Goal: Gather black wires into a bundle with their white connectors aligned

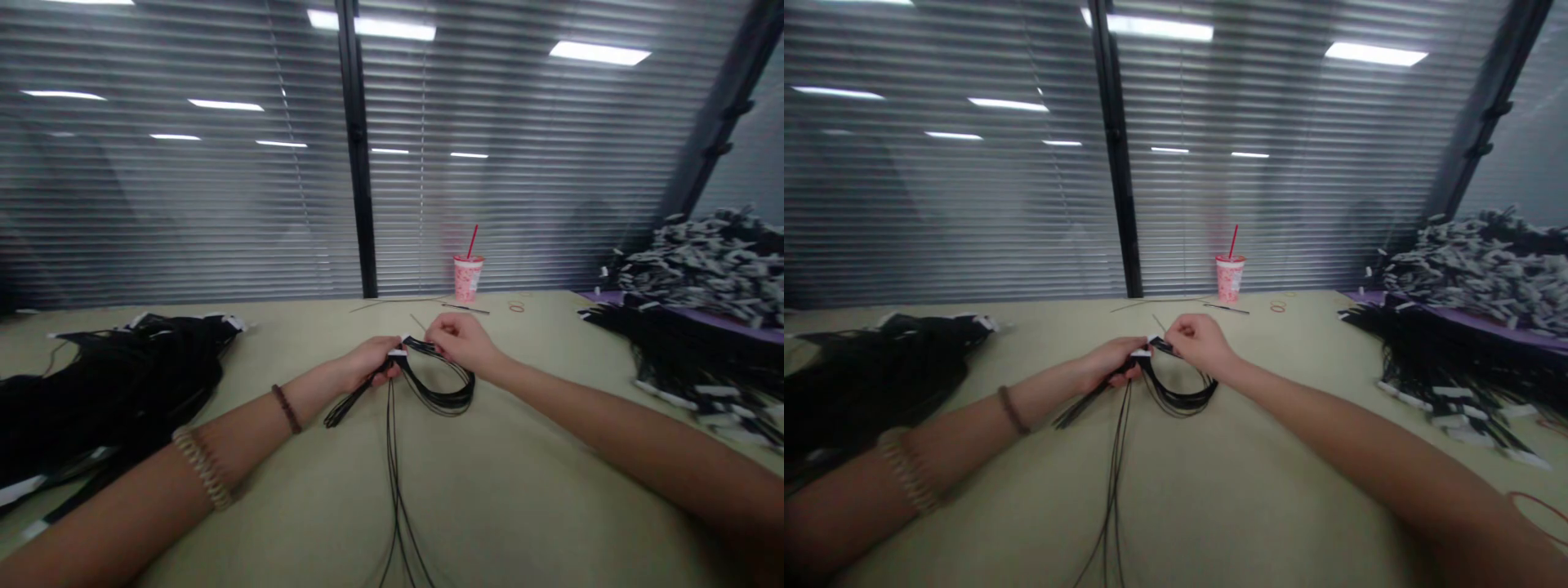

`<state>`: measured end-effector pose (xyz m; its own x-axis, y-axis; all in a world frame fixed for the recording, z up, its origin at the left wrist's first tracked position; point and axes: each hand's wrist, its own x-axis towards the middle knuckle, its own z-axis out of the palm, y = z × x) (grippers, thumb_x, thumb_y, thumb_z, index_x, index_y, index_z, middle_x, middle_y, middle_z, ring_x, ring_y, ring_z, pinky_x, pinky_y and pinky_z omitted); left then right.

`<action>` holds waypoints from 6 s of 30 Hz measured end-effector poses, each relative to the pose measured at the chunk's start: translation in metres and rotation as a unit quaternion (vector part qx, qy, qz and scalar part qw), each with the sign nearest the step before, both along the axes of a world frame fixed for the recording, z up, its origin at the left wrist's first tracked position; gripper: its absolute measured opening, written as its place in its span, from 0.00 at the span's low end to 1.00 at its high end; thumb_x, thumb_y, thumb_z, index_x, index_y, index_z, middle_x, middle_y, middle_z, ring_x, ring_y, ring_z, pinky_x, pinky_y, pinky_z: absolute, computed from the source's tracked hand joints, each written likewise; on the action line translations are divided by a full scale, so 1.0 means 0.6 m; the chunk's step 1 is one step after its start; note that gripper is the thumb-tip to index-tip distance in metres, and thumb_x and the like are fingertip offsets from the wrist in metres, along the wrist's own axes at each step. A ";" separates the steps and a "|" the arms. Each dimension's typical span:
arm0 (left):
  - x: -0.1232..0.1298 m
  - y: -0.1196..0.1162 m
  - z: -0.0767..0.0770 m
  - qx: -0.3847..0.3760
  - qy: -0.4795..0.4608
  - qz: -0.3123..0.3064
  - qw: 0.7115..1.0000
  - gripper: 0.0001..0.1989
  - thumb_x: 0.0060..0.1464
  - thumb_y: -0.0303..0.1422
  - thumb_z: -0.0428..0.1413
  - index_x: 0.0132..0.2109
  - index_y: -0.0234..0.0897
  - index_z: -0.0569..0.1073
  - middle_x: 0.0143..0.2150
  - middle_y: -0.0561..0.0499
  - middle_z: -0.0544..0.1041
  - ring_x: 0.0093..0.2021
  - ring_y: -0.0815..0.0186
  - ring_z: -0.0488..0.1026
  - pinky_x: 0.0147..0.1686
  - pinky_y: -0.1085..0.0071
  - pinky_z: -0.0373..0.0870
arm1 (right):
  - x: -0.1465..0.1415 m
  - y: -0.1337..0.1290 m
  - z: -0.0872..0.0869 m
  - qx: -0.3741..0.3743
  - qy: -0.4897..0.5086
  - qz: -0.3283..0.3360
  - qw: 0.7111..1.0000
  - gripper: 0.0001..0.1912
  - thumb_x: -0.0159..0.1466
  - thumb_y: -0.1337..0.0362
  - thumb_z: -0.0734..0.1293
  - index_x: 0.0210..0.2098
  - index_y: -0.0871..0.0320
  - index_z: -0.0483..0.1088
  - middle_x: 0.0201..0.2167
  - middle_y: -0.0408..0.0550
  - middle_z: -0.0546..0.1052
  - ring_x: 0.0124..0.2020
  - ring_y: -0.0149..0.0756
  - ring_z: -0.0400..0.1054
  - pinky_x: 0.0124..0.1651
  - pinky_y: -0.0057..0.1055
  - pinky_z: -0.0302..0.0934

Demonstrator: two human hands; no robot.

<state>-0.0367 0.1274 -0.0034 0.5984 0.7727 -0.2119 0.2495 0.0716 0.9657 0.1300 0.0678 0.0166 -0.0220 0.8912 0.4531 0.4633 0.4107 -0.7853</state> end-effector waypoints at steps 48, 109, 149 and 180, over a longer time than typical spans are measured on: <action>-0.009 -0.015 -0.007 0.096 -0.005 -0.077 0.992 0.18 0.53 0.45 0.42 0.32 0.35 0.65 0.10 0.58 0.61 0.08 0.77 0.50 0.08 0.81 0.42 | -0.008 0.003 -0.090 0.066 -0.131 0.017 0.989 0.09 0.56 0.66 0.59 0.25 0.60 0.68 0.17 0.40 0.66 0.19 0.25 0.57 0.22 0.22 0.49; -0.008 0.003 -0.019 0.023 -0.121 -0.045 0.991 0.18 0.49 0.45 0.49 0.39 0.36 0.68 0.22 0.56 0.65 0.17 0.77 0.57 0.12 0.81 0.45 | -0.036 -0.015 -0.061 0.146 -0.310 -0.008 0.940 0.11 0.60 0.64 0.59 0.28 0.59 0.72 0.18 0.42 0.70 0.18 0.26 0.58 0.24 0.24 0.46; -0.006 0.001 0.003 -0.035 -0.043 -0.045 0.997 0.12 0.48 0.37 0.47 0.34 0.32 0.68 0.13 0.57 0.61 0.12 0.76 0.52 0.12 0.79 0.42 | 0.115 -0.032 0.154 0.131 0.256 0.063 0.956 0.03 0.55 0.69 0.64 0.28 0.60 0.71 0.28 0.43 0.73 0.20 0.17 0.58 0.20 0.19 0.50; -0.003 -0.003 0.003 0.043 0.065 -0.086 0.993 0.25 0.49 0.52 0.42 0.29 0.33 0.67 0.12 0.59 0.56 0.11 0.77 0.47 0.10 0.81 0.41 | -0.015 0.005 -0.080 -0.066 0.035 0.066 0.995 0.10 0.58 0.63 0.59 0.24 0.61 0.66 0.17 0.41 0.69 0.13 0.22 0.58 0.15 0.18 0.51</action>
<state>-0.0387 0.1256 -0.0016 0.6943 0.6805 -0.2344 0.3749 -0.0639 0.9249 0.1209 0.0708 -0.0313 -0.1154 0.9345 0.3367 0.3536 0.3554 -0.8653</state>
